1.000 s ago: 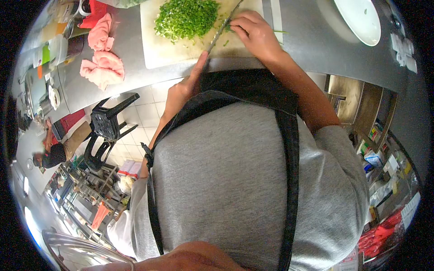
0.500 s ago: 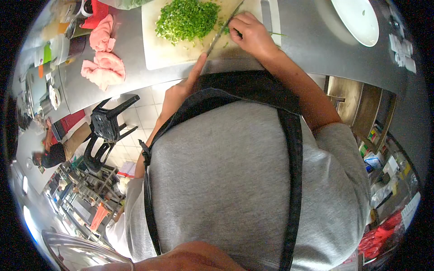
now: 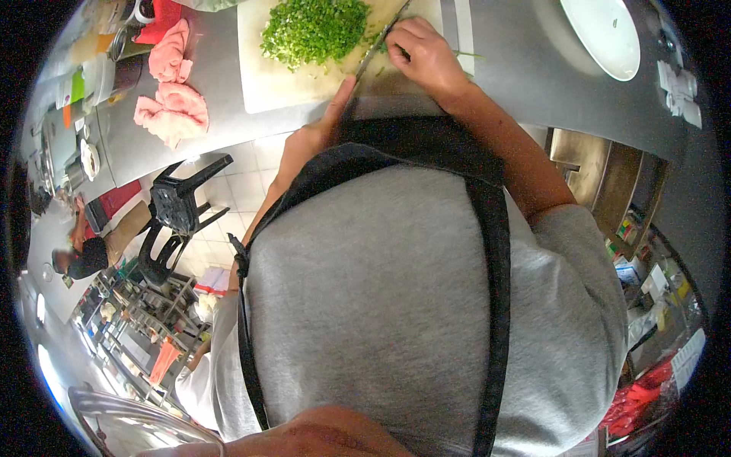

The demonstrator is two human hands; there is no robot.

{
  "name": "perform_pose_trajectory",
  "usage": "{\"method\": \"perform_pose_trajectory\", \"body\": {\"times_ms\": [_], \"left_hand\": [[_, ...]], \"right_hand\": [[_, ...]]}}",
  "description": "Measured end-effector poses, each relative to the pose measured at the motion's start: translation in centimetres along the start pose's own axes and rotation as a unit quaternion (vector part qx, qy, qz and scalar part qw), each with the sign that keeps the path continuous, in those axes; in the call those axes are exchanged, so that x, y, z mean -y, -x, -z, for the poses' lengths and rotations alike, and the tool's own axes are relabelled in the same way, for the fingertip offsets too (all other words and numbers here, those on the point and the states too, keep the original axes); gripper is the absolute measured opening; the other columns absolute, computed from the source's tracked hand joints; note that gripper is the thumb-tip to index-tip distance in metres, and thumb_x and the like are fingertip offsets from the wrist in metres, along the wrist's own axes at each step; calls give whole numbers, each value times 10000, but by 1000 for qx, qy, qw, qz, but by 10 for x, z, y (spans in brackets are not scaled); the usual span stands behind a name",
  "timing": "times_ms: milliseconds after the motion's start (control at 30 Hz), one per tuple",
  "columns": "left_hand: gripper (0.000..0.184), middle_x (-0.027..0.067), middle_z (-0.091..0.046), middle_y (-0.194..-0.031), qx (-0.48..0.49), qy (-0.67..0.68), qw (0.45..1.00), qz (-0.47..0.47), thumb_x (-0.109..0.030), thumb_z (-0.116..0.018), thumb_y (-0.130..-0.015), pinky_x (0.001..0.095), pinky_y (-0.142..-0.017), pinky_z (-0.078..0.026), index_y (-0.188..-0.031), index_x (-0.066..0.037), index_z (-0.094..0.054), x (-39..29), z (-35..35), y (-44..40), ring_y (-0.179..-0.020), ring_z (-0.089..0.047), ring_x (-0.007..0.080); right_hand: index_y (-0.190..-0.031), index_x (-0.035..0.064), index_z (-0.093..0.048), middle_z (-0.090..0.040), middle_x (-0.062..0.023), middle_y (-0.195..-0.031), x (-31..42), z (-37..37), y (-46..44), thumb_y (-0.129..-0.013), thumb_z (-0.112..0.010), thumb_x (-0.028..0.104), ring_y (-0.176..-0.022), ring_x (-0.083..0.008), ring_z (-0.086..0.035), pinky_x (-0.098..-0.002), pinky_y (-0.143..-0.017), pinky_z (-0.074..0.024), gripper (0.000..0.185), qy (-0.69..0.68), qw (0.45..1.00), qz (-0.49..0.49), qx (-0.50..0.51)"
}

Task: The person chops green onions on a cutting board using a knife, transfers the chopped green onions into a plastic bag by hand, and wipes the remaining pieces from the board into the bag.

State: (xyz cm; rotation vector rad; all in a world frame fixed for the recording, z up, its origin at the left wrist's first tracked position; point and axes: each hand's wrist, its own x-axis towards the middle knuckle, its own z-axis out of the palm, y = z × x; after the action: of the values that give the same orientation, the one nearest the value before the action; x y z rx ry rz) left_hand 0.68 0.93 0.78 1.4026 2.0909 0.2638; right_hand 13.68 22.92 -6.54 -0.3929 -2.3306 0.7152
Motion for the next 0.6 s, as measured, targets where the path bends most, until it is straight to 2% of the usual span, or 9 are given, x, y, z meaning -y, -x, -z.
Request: {"method": "perform_pose_trajectory", "body": {"times_ms": [100, 167, 300, 400, 500, 600], "left_hand": [[881, 185, -644, -654, -65, 30, 995, -66, -34, -546, -828, 473, -493, -499, -1581, -350, -217, 7, -2, 12, -551, -649, 362], [875, 181, -636, -638, -65, 40, 996, -53, -51, -559, -830, 476, -490, -497, -1581, -347, -221, 9, -12, 6, -541, -644, 366], [885, 177, -640, -647, -19, 7, 1000, -20, -76, -572, -841, 486, -519, -502, -1588, -348, -184, -4, -2, -6, -560, -651, 369], [899, 184, -655, -695, -5, 27, 999, -29, -84, -559, -857, 498, -564, -507, -1591, -370, -128, 8, -4, 0, -616, -667, 381], [919, 175, -651, -681, 37, 36, 999, 3, -74, -546, -862, 499, -586, -513, -1589, -392, -83, 6, 0, 13, -621, -668, 382], [923, 162, -646, -672, 27, 35, 999, 2, -63, -536, -862, 493, -584, -521, -1587, -407, -80, 5, -2, 12, -602, -660, 379]], "right_hand": [[-867, 40, -625, -645, -108, -931, -3, -2, 0, -741, -710, 1, -919, -324, -618, -403, -804, -526, 157, 2, 1000, -1, -7], [-866, 39, -624, -643, -109, -921, 1, -2, 0, -738, -710, -1, -913, -327, -617, -404, -807, -525, 160, 0, 1000, -9, -9], [-866, 31, -620, -639, -113, -908, -1, -1, 0, -736, -711, -2, -900, -331, -612, -407, -803, -522, 162, -12, 1000, 7, -11], [-866, 24, -617, -639, -117, -906, -1, 0, 1, -742, -713, 1, -893, -335, -610, -409, -798, -521, 159, -9, 1000, 5, -10], [-870, 19, -625, -643, -121, -915, -1, 1, 3, -765, -714, 9, -898, -337, -613, -408, -797, -520, 138, -10, 1000, -5, -2], [-897, 18, -649, -651, -121, -933, -1, 3, 3, -797, -714, 24, -927, -334, -622, -401, -810, -522, 120, -26, 999, -27, -5]]}}
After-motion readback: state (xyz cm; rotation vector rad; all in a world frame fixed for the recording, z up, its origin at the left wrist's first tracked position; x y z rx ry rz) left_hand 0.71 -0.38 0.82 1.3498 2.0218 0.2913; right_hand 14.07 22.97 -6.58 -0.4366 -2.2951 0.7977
